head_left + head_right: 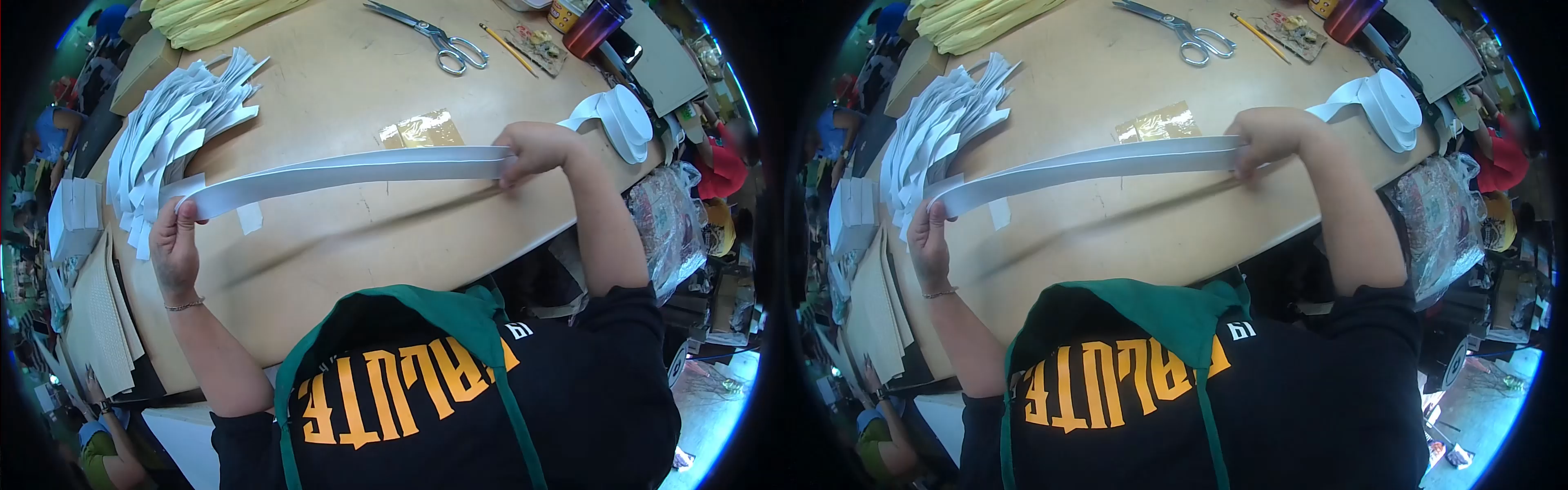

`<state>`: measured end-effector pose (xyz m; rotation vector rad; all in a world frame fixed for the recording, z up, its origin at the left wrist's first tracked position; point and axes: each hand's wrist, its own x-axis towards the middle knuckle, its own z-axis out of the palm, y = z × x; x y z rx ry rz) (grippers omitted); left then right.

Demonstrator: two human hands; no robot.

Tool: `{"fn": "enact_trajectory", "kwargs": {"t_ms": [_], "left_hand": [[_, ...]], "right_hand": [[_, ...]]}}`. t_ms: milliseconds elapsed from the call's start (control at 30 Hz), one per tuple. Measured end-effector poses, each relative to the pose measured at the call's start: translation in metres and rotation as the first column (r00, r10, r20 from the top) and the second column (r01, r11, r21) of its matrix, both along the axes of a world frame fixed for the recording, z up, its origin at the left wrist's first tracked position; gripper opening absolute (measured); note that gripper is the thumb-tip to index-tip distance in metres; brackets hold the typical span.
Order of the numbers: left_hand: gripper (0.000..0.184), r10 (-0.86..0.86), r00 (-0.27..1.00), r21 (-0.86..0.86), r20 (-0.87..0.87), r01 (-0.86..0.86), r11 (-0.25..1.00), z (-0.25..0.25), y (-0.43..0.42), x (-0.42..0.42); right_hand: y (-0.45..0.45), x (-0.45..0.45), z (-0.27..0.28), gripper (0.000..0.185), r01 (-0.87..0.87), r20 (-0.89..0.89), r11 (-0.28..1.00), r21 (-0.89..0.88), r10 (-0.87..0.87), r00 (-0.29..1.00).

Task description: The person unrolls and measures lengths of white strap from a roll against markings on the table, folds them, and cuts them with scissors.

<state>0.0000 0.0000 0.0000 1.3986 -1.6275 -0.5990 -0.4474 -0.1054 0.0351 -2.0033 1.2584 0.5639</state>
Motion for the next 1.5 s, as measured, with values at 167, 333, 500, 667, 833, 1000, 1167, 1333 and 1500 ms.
{"fn": "enact_trajectory", "kwargs": {"t_ms": [167, 333, 500, 667, 833, 1000, 1167, 1333, 1500], "left_hand": [[0.028, 0.153, 0.988, -0.073, -0.023, -0.154, 0.985, -0.002, 0.002, 0.041], [0.031, 0.412, 0.894, -0.029, -0.177, -0.423, 0.906, -0.028, 0.02, 0.108], [0.03, 0.485, 0.857, 0.073, -0.175, -0.479, 0.874, -0.049, 0.047, 0.134], [0.028, 0.284, 0.958, 0.083, -0.039, -0.28, 0.956, -0.044, 0.044, 0.077], [0.028, 0.136, 0.991, 0.036, -0.013, -0.135, 0.99, -0.037, 0.031, 0.009], [0.03, 0.122, 0.991, -0.011, -0.057, -0.123, 0.992, -0.011, 0.034, 0.007], [0.025, 0.093, 0.984, -0.157, 0.151, -0.069, 0.985, 0.019, 0.047, 0.002], [0.01, 0.064, 0.897, -0.338, 0.437, 0.098, 0.936, 0.055, 0.054, -0.019], [0.014, -0.005, 0.93, -0.228, 0.368, 0.095, 0.969, 0.068, 0.052, 0.001]], "right_hand": [[-0.003, -0.068, -0.011, 0.016, 0.276, -0.047, 0.947, 0.163, -0.272, 0.961], [-0.004, -0.139, -0.016, 0.011, 0.284, -0.119, 0.956, -0.077, -0.292, 0.949], [0.017, -0.166, -0.042, 0.017, 0.018, -0.099, 0.749, -0.663, -0.112, 0.989], [-0.002, -0.242, -0.081, 0.024, -0.168, -0.172, 0.421, -0.891, 0.029, 0.985], [-0.036, -0.287, -0.088, 0.022, -0.081, -0.176, 0.403, -0.911, -0.204, 0.963], [-0.051, -0.209, -0.039, 0.056, 0.013, -0.468, 0.743, -0.669, -0.435, 0.769], [0.017, 0.042, 0.013, 0.091, -0.136, 0.176, 0.647, -0.751, 0.393, 0.902], [0.082, 0.226, 0.009, 0.054, 0.022, 0.637, 0.744, -0.668, 0.556, 0.534], [0.059, 0.236, 0.012, 0.018, -0.194, 0.663, 0.953, -0.232, 0.301, 0.685]]}}
